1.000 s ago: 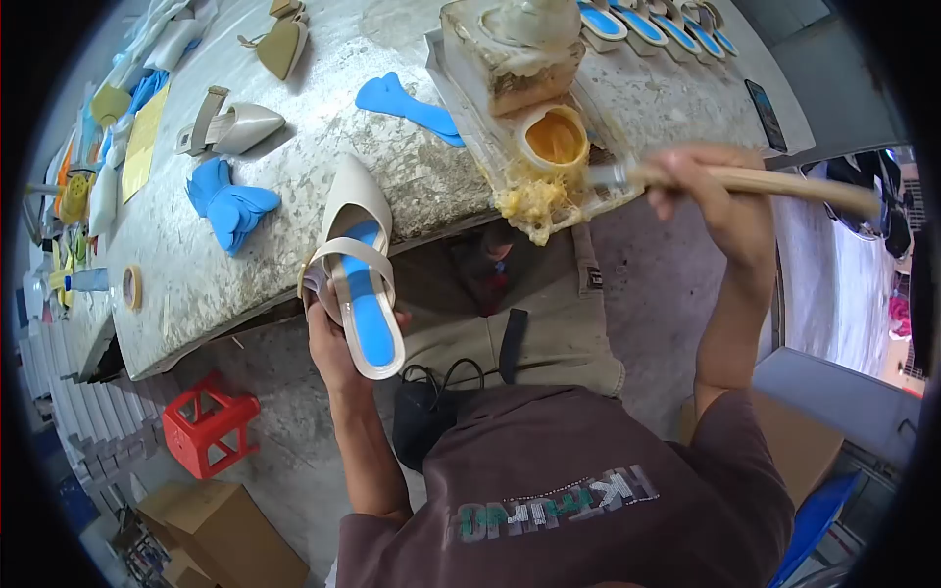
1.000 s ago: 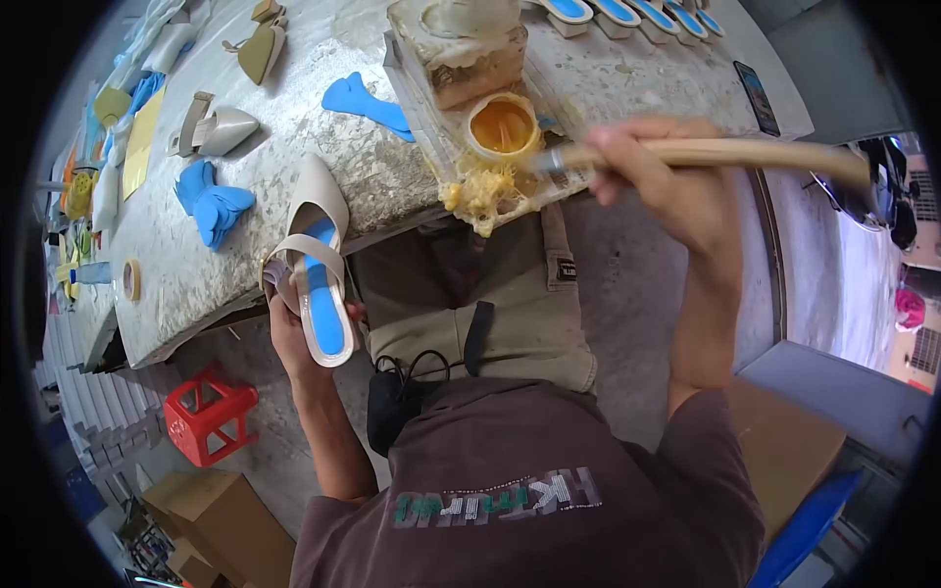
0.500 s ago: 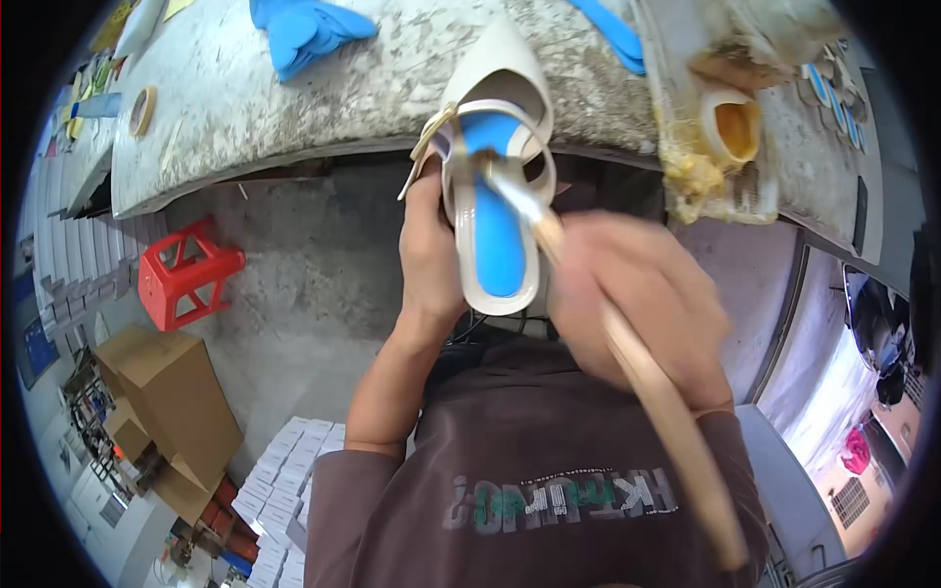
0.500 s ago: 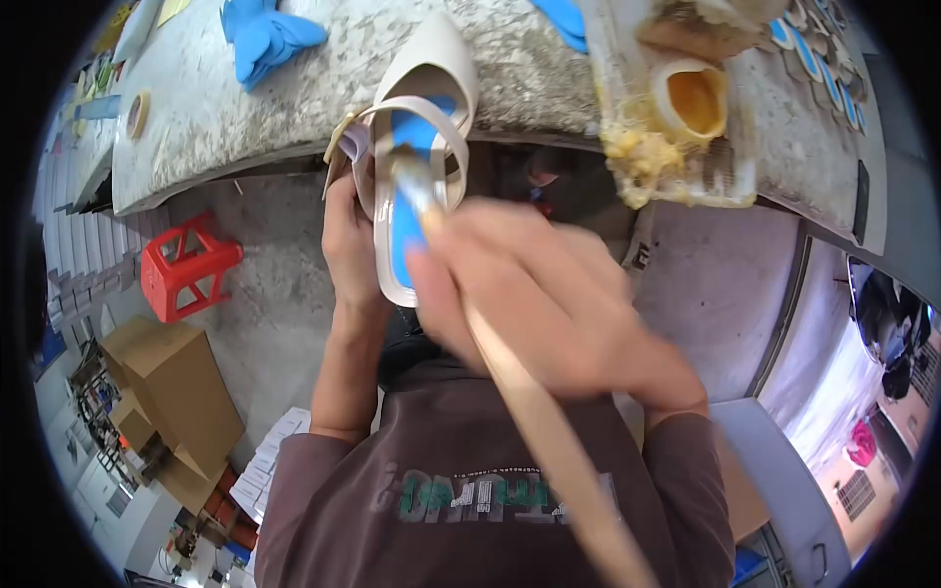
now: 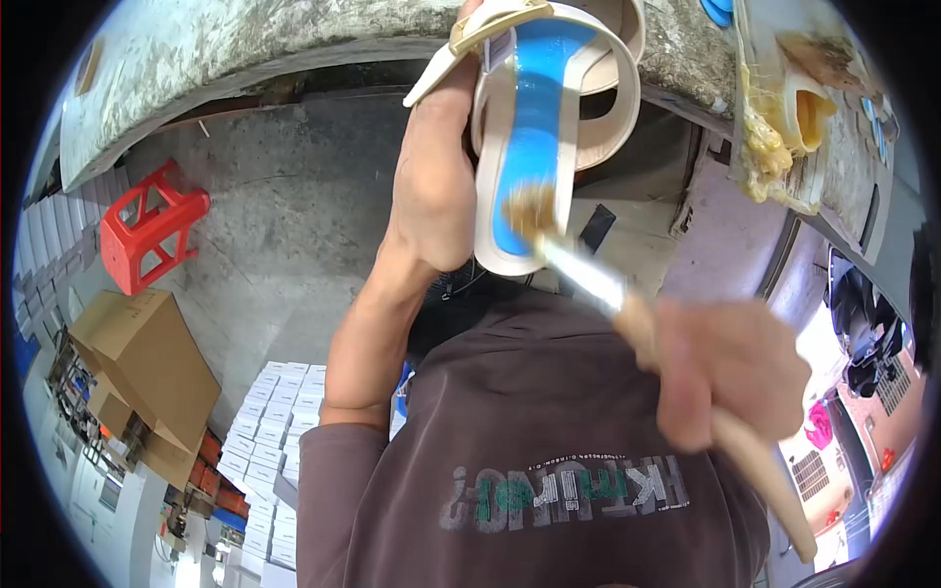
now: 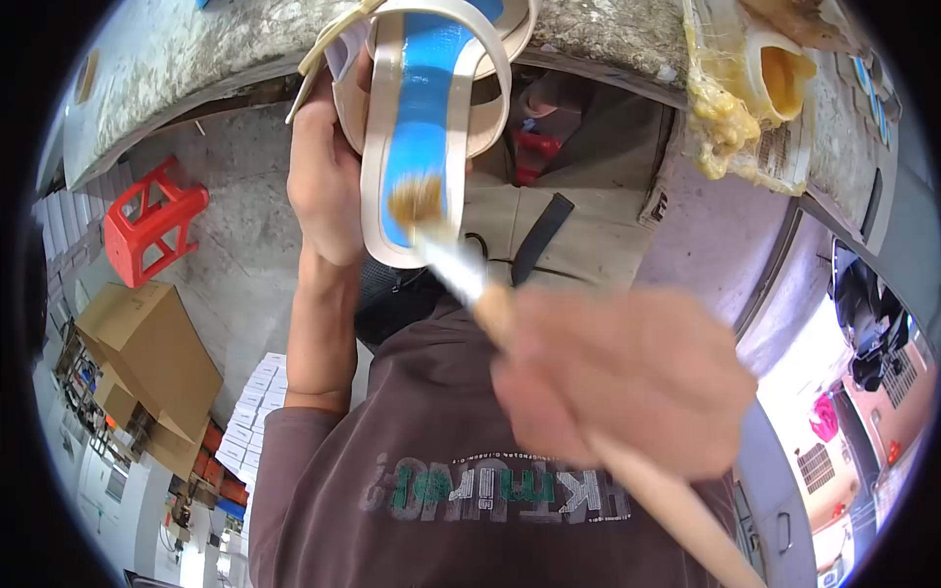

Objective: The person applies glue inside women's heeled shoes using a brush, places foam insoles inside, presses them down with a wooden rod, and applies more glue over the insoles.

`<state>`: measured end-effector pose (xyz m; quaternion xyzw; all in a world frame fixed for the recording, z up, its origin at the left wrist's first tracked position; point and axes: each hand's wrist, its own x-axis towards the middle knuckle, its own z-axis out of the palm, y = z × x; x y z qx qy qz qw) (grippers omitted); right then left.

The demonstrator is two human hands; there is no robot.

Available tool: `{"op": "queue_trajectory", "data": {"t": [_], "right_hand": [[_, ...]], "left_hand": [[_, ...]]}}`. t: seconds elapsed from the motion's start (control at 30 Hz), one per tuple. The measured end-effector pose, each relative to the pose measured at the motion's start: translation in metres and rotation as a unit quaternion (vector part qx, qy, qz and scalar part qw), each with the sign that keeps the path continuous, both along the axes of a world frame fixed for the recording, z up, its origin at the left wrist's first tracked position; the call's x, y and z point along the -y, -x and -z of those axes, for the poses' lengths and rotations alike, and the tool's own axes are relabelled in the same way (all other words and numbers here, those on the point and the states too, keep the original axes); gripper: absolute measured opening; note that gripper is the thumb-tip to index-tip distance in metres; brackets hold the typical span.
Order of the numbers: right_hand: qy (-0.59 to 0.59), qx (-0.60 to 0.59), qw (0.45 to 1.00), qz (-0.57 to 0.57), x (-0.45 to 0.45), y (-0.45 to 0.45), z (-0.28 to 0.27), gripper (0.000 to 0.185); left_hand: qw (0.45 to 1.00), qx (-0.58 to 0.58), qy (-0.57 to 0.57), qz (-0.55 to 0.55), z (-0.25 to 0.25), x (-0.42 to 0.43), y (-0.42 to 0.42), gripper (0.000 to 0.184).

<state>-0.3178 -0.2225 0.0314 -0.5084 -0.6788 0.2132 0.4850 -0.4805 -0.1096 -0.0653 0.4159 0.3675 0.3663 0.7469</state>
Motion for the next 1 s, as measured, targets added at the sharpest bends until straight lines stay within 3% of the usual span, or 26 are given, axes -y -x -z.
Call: {"op": "queue_trajectory", "data": {"t": [0.1,0.17,0.2,0.3,0.33,0.37,0.5,0.53,0.67,0.73,0.77,0.87,0.9,0.93,0.97,1.0], "right_hand": [[-0.062,0.063,0.996,0.025,0.001,-0.006,0.003,0.012],[-0.108,0.117,0.984,0.084,-0.024,-0.003,0.025,0.008],[-0.123,0.147,0.975,0.115,-0.041,0.0,0.035,0.006],[-0.124,0.176,0.957,0.193,-0.065,0.009,0.049,0.007],[-0.109,0.157,0.963,0.192,-0.061,0.009,0.043,0.006],[-0.084,0.12,0.975,0.166,-0.048,0.009,0.034,0.007],[0.069,-0.028,0.993,0.094,0.008,0.013,-0.006,0.02],[0.135,-0.042,0.984,0.108,0.013,0.014,-0.022,0.023],[0.207,-0.058,0.968,0.128,-0.023,-0.004,-0.022,0.029],[0.178,-0.073,0.961,0.199,-0.032,-0.006,-0.021,0.029],[0.12,-0.101,0.96,0.23,-0.033,-0.009,-0.019,0.029],[-0.01,-0.21,0.962,0.174,-0.015,-0.05,-0.029,0.032],[-0.053,-0.238,0.96,0.135,-0.002,-0.073,-0.035,0.033],[-0.049,-0.206,0.969,0.131,0.011,-0.087,-0.042,0.027],[0.011,-0.114,0.98,0.163,0.019,-0.09,-0.044,0.027],[0.058,-0.034,0.978,0.197,0.026,-0.094,-0.046,0.031]], "left_hand": [[0.978,-0.102,-0.174,0.057,-0.005,-0.004,0.002,0.054],[0.982,-0.098,-0.139,0.078,-0.004,-0.001,-0.001,0.054],[0.998,0.037,-0.031,-0.039,-0.008,0.008,-0.017,0.049],[0.985,-0.051,-0.16,0.031,-0.007,0.007,-0.013,0.056],[0.992,0.016,-0.069,-0.107,-0.012,0.019,-0.035,0.056],[0.989,0.009,-0.118,-0.092,-0.008,0.016,-0.034,0.055],[0.997,0.054,-0.061,0.009,0.019,0.005,0.002,0.049],[0.998,0.037,-0.059,0.001,0.017,0.005,0.001,0.049],[0.998,-0.029,-0.062,-0.006,0.004,0.005,-0.009,0.047],[0.999,-0.013,-0.036,-0.01,-0.001,0.002,-0.01,0.046],[0.996,-0.036,-0.087,0.011,-0.009,0.001,-0.013,0.052],[0.987,-0.098,-0.122,0.032,-0.014,-0.001,-0.007,0.047],[0.991,-0.092,-0.092,-0.027,-0.014,0.007,-0.008,0.045],[0.999,-0.014,-0.043,0.024,0.011,0.005,0.01,0.045],[0.996,-0.029,-0.045,-0.072,0.003,0.009,-0.003,0.051],[0.997,0.011,-0.019,-0.072,-0.005,0.015,-0.007,0.054]]}}
